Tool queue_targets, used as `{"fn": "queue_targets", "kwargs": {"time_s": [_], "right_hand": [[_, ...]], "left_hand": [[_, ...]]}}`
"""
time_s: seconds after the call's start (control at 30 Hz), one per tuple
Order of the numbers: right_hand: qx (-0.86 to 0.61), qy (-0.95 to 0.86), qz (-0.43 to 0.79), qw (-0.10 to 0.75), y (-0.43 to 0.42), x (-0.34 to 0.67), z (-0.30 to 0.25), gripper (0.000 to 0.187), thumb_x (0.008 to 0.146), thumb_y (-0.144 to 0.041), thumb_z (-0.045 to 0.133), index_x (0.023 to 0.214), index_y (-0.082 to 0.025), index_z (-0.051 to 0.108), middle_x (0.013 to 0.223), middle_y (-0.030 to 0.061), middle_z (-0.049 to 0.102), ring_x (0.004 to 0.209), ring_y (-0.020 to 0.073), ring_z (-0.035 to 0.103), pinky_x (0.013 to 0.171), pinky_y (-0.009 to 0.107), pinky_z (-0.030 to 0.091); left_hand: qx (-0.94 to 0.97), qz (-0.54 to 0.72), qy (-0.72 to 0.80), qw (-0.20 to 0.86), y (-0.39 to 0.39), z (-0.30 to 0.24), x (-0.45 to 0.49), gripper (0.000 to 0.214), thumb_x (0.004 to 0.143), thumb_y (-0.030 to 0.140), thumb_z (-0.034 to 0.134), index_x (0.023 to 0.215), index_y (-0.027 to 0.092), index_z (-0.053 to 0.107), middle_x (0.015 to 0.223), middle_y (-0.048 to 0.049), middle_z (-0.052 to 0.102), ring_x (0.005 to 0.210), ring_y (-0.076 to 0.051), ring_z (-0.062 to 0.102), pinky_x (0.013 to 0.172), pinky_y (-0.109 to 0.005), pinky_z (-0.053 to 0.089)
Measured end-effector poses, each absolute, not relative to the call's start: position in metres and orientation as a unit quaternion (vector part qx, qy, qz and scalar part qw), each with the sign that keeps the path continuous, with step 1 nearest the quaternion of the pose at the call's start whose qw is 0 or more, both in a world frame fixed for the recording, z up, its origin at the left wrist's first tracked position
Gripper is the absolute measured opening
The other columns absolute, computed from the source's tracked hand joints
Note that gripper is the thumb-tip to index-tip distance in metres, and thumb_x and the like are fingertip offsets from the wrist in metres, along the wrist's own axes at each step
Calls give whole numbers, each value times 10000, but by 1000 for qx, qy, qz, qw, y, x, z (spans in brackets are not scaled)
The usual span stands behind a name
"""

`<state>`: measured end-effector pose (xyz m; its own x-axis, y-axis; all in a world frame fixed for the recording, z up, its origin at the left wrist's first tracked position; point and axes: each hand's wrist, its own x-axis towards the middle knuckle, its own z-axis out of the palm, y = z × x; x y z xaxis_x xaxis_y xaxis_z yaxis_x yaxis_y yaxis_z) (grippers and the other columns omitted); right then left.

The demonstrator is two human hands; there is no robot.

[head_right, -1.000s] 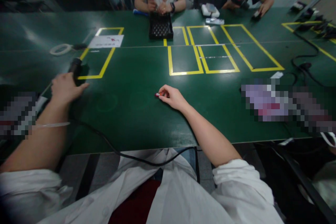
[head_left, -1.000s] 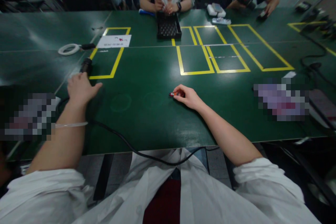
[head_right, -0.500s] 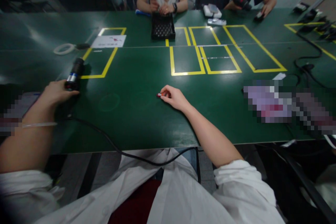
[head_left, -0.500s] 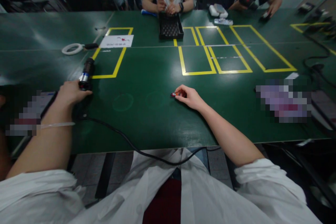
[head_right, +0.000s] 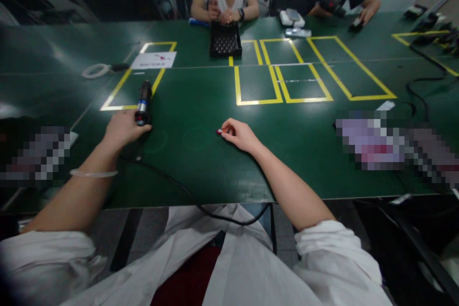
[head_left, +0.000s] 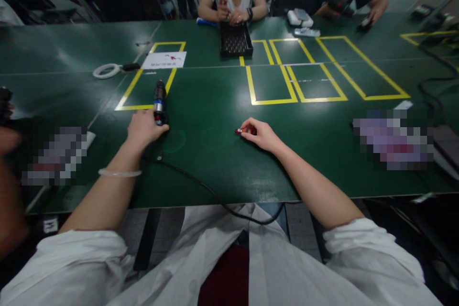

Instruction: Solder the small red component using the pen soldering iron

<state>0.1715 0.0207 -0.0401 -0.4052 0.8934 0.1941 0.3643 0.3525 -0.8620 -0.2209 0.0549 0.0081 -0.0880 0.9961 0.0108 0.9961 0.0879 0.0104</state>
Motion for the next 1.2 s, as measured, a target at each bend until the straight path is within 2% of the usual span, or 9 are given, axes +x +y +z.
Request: {"fn": "queue_targets", "kwargs": {"time_s": [0.13, 0.27, 0.57, 1.0, 1.2], "right_hand": [[-422, -747, 379, 347, 21, 171, -40, 190, 821, -308, 643, 950, -174, 603, 791, 8, 621, 644, 123, 504, 628, 263, 392], [-423, -748, 371, 352, 20, 171, -38, 179, 817, -300, 640, 940, -174, 607, 786, 8, 623, 648, 123, 509, 631, 260, 399], [-444, -744, 333, 371, 23, 174, -44, 131, 815, -277, 643, 904, -192, 598, 756, -1, 645, 669, 139, 573, 672, 272, 444], [-451, -778, 265, 349, 24, 173, -45, 87, 799, -207, 637, 863, -195, 578, 822, 23, 632, 726, 163, 578, 687, 287, 439], [-427, -778, 283, 363, 24, 172, -46, 170, 814, -182, 622, 976, -204, 573, 896, 18, 644, 745, 157, 578, 720, 286, 453]], "left_hand": [[-692, 8, -721, 27, 41, 11, -161, 666, 819, 515, 622, 1347, 123, 518, 1271, -208, 547, 1147, -361, 523, 912, -443, 497], [-737, -5, -675, 31, 30, 12, -110, 683, 841, 466, 609, 1410, 116, 463, 1297, -206, 531, 1166, -363, 519, 921, -440, 495], [-804, -36, -593, 12, 17, 8, -37, 604, 865, 396, 613, 1373, 104, 467, 1257, -189, 538, 1136, -323, 518, 923, -408, 483], [-836, -50, -546, 13, 1, 5, -9, 582, 882, 355, 584, 1384, 88, 464, 1261, -179, 548, 1120, -307, 519, 937, -409, 471], [-836, -54, -547, 12, 1, 4, -10, 587, 885, 350, 581, 1397, 94, 450, 1270, -181, 540, 1133, -313, 511, 942, -417, 470]]}}
